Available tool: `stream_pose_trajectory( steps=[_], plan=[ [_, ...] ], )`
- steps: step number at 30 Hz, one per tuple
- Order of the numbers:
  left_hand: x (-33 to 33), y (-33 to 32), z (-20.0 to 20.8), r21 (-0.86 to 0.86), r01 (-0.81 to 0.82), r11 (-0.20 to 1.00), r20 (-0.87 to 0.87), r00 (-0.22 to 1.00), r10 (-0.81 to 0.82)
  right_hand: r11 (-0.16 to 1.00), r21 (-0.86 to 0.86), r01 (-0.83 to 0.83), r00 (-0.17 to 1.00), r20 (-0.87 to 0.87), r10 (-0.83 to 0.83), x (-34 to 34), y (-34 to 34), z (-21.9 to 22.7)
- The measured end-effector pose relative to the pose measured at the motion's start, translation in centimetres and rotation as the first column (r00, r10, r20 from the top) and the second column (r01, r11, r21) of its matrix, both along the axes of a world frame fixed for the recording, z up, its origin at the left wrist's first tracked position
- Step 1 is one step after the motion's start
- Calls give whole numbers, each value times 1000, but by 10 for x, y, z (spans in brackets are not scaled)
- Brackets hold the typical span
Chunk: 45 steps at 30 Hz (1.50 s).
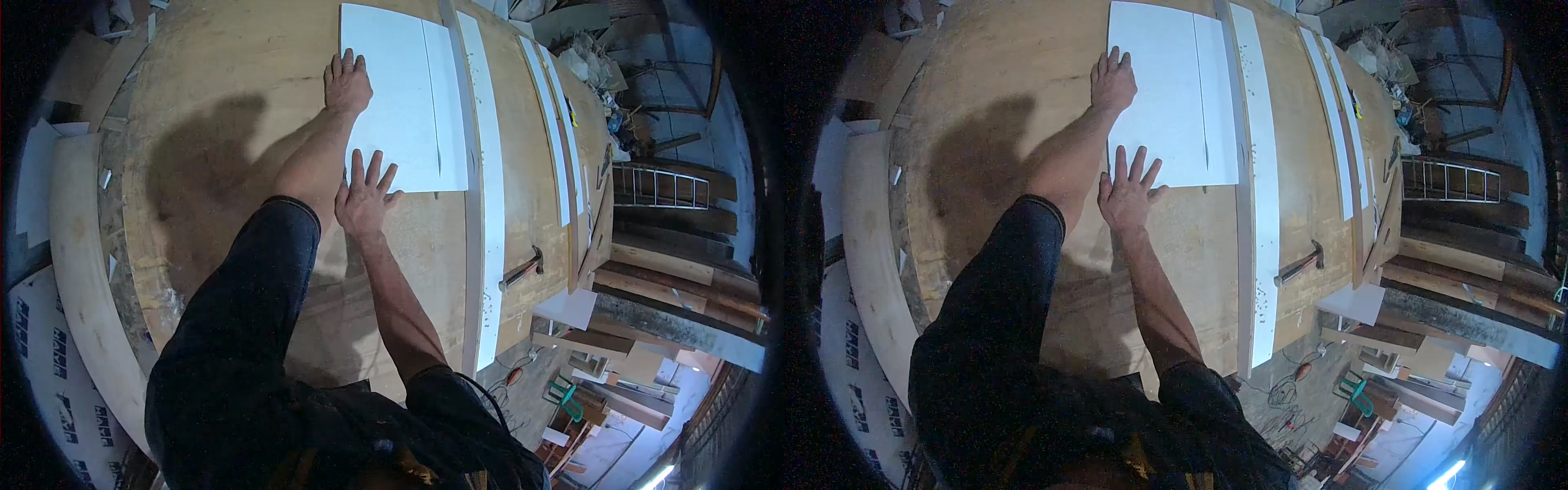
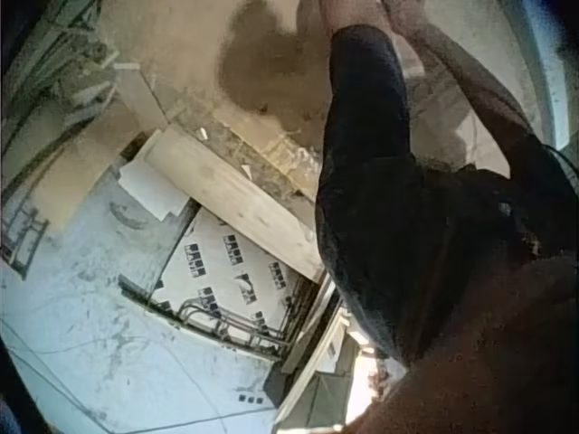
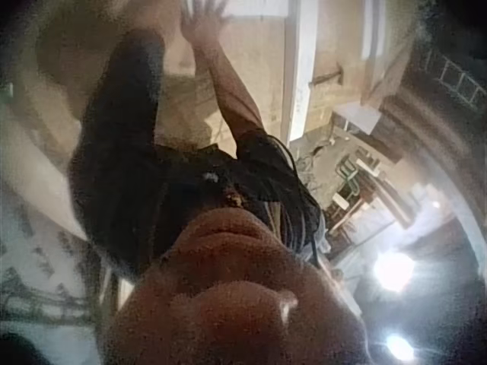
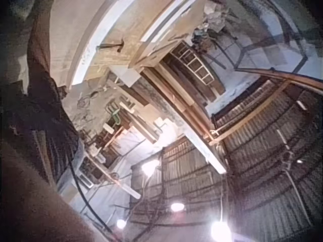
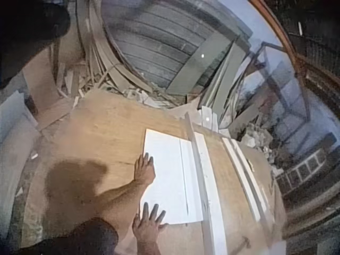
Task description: The person picks up several wood pieces from the workshop floor, places them on a table, and measures the length and width of the wood using a tape measure.
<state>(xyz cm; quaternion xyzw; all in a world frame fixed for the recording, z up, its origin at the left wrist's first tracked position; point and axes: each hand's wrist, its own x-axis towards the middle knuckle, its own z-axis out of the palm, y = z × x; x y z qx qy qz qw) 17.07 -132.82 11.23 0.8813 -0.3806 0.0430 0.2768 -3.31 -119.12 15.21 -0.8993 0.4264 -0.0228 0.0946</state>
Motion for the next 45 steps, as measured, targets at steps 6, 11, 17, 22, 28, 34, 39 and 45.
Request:
stream_pose_trajectory(
  steps=[6, 11, 17, 22, 28, 34, 39, 45],
  plan=[
    [8, -4, 2, 40, 0, 999, 36, 999, -1, 999, 32, 25, 998, -50, -23, 8, -5, 2],
    [8, -8, 5, 58, 13, 998, 23, 1000, -14, 999, 41, 25, 998, -56, -23, 11, -10, 2],
    [17, -15, -1, 34, 1, 999, 20, 1000, -2, 998, 65, 22, 999, -30, -20, 17, -13, 4],
    [20, -17, -1, 27, 17, 999, 12, 1000, -18, 998, 55, 21, 999, -36, -19, 21, -16, 4],
    [22, -17, 2, 31, 18, 999, 21, 1000, -18, 998, 54, 21, 999, -41, -19, 23, -17, 3],
    [20, -17, 6, 20, 26, 999, -25, 999, -26, 996, 80, 32, 998, -62, -27, 24, -18, 6],
    [25, -21, 2, 49, 23, 999, 22, 999, -24, 997, 75, 34, 997, -64, -29, 28, -21, 7],
    [28, -27, 2, 26, 31, 999, 38, 999, -32, 997, 61, 40, 998, -56, -36, 32, -25, 7]
  ],
)
